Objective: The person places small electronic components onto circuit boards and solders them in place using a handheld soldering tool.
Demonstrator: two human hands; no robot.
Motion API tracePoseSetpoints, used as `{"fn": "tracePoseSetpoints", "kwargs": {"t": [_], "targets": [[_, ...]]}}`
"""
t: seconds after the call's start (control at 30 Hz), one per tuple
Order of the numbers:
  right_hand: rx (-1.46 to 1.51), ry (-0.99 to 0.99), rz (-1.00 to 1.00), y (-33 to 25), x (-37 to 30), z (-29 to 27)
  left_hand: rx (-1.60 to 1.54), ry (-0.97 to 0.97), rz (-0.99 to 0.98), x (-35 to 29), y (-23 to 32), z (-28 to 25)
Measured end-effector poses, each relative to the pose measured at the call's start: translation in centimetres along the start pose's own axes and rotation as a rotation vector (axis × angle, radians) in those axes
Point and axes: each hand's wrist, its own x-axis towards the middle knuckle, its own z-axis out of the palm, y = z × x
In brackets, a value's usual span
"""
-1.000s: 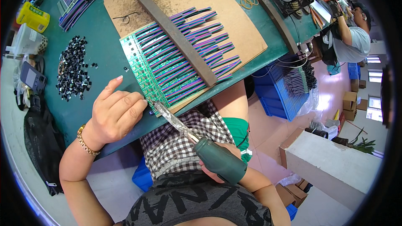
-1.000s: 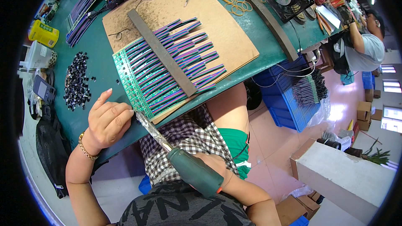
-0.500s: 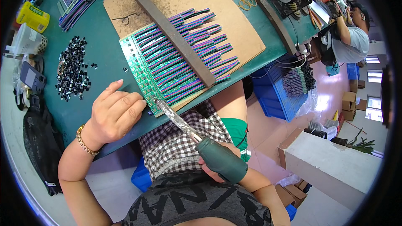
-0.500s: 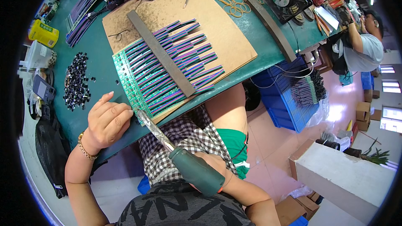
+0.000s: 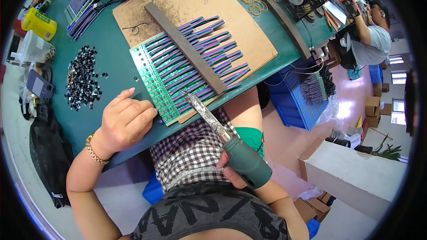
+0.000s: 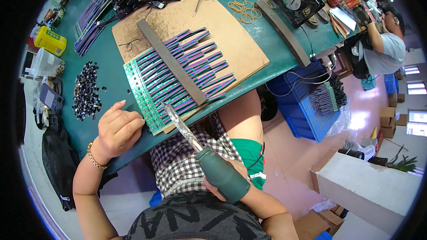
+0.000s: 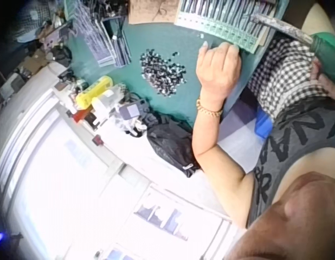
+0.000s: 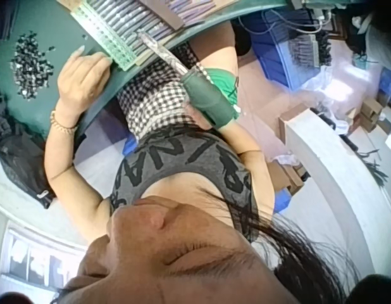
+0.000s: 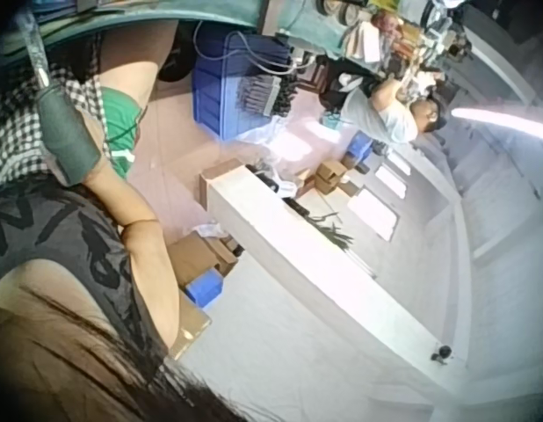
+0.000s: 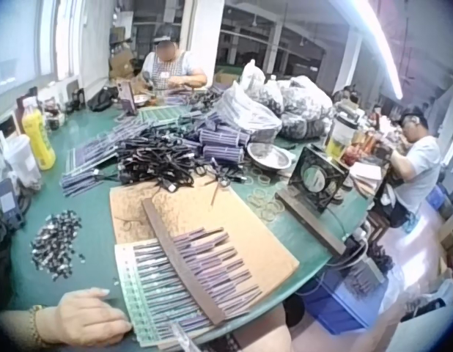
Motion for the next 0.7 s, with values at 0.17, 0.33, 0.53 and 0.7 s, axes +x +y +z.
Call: {"fn": "tracePoseSetpoints", "kwargs": {"t": [0.17,0.33,0.53,0.7], "targets": [[0.192,0.211,0.037,0.1,-0.6,-0.6,0.041,0.129,-0.207,0.5,-1.4,-0.6],[0.282,0.372,0.041,2.3,-1.4,-2.3,0.008,0.122,-0.432,1.1,-2.6,0.0],[0.232,0.56,-0.161,2.6,4.1,-7.1,-0.022,0.154,-0.403,0.7,-2.7,0.2],[0.107,0.724,-0.418,0.3,10.9,-13.4,-0.108,0.223,-0.395,0.4,-3.0,0.4]]}}
